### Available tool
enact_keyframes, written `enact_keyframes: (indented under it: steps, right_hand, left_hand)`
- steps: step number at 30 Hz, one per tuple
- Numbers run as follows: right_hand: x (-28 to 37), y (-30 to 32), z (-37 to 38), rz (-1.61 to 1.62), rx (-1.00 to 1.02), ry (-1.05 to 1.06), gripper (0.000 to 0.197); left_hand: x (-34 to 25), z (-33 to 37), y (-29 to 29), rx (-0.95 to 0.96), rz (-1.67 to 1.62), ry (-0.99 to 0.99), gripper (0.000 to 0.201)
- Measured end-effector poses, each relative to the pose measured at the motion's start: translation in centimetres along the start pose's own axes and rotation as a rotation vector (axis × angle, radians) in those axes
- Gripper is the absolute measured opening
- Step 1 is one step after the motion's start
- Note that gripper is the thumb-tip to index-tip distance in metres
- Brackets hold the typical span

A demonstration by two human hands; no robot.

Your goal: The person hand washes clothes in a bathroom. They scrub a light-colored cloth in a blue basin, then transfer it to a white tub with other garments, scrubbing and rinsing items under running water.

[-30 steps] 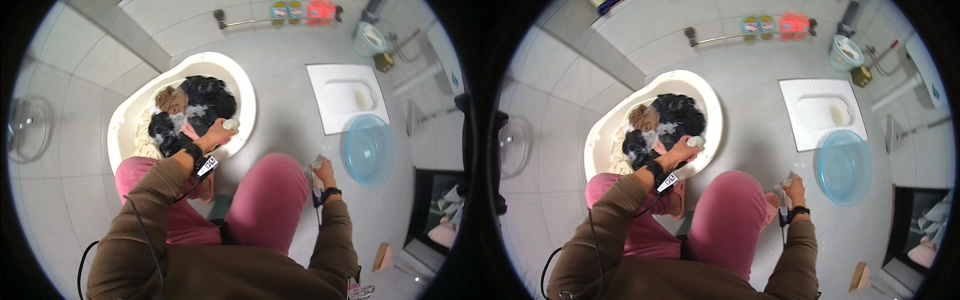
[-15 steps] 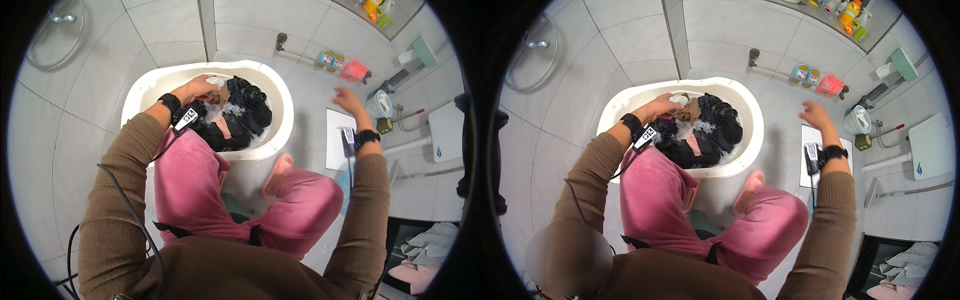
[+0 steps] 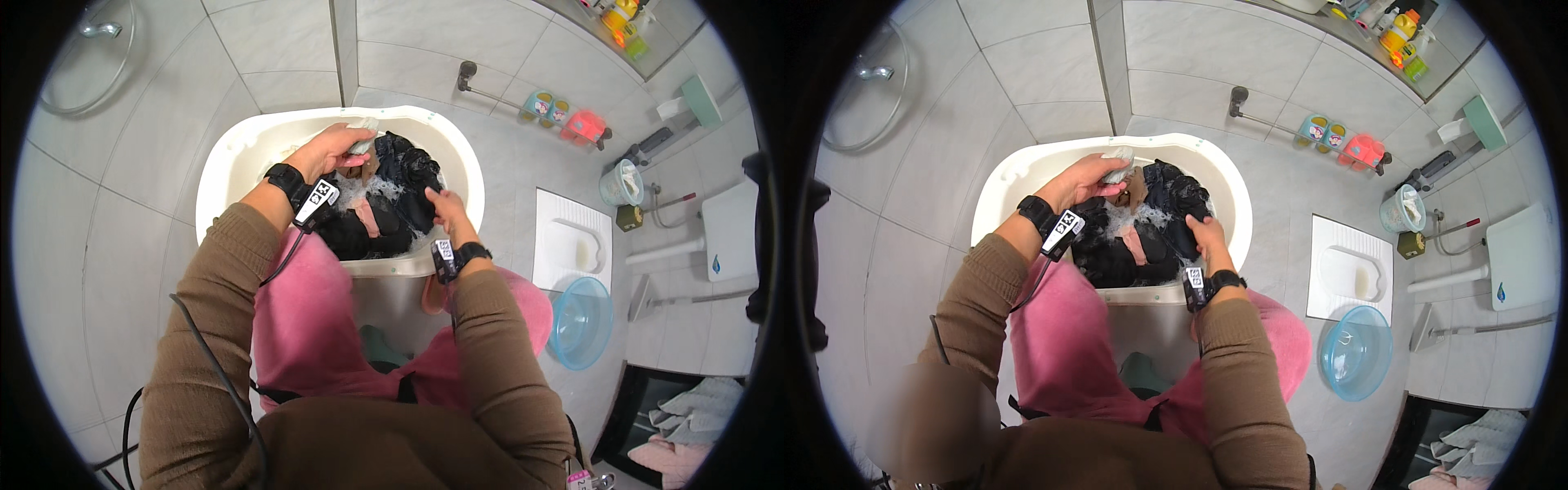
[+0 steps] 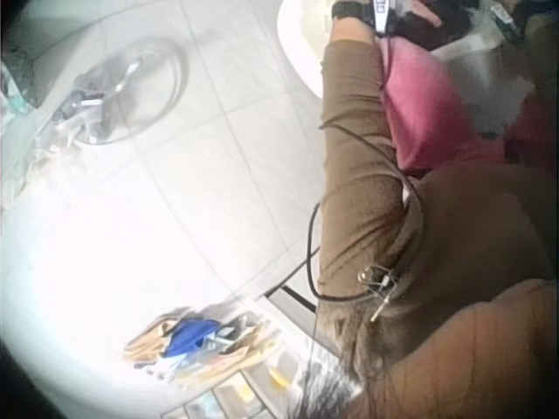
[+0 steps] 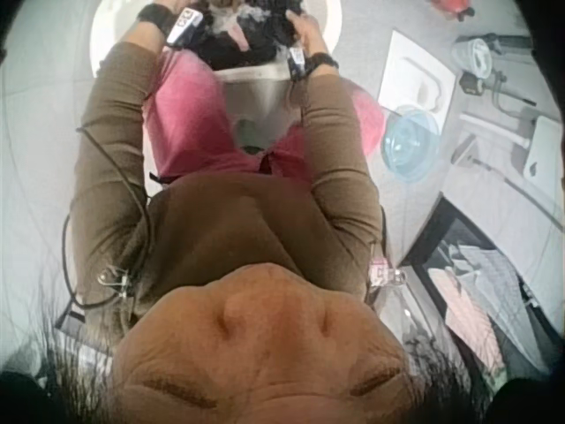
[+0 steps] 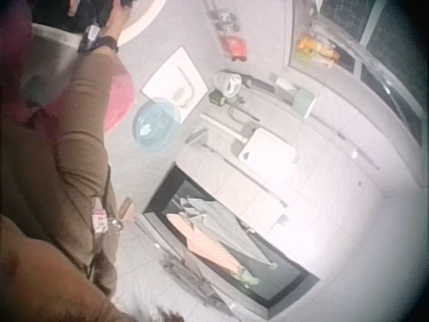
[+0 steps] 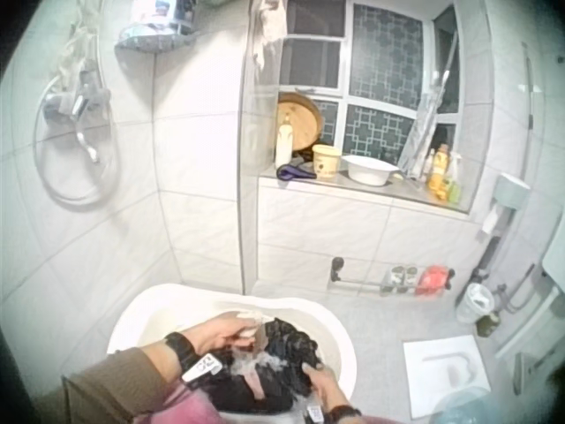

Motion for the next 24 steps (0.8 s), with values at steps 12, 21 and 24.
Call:
enact_keyframes:
  steps: [12,21,24]
  right_hand:
    - [-6.7,-2.0,7.7,-0.235,-0.294,0.027,0.108]
    - [-8.8,-5.9,12.7,0.360,-0.255,-0.060,0.081]
    - [-6.1,-9.0,12.6,0.510,-0.130,0.011,0.063]
  left_hand:
    - [5.9,7.5,4.9,-0.013,-0.250,0.116,0.031]
    - [8.1,10.6,7.6,-0.113,-0.364,0.138,0.032]
    - [6.9,11.1,6.5,-0.019,-0.366,0.099,0.029]
Point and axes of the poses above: each hand's wrist, its own z-axis towards the middle knuckle, its own y-axis out of the back of the hand, x = y × z, the point moved 5 cm from there along z, towards the middle knuckle, and after that the axes turned 7 degrees about y, right-handed, at the moved point
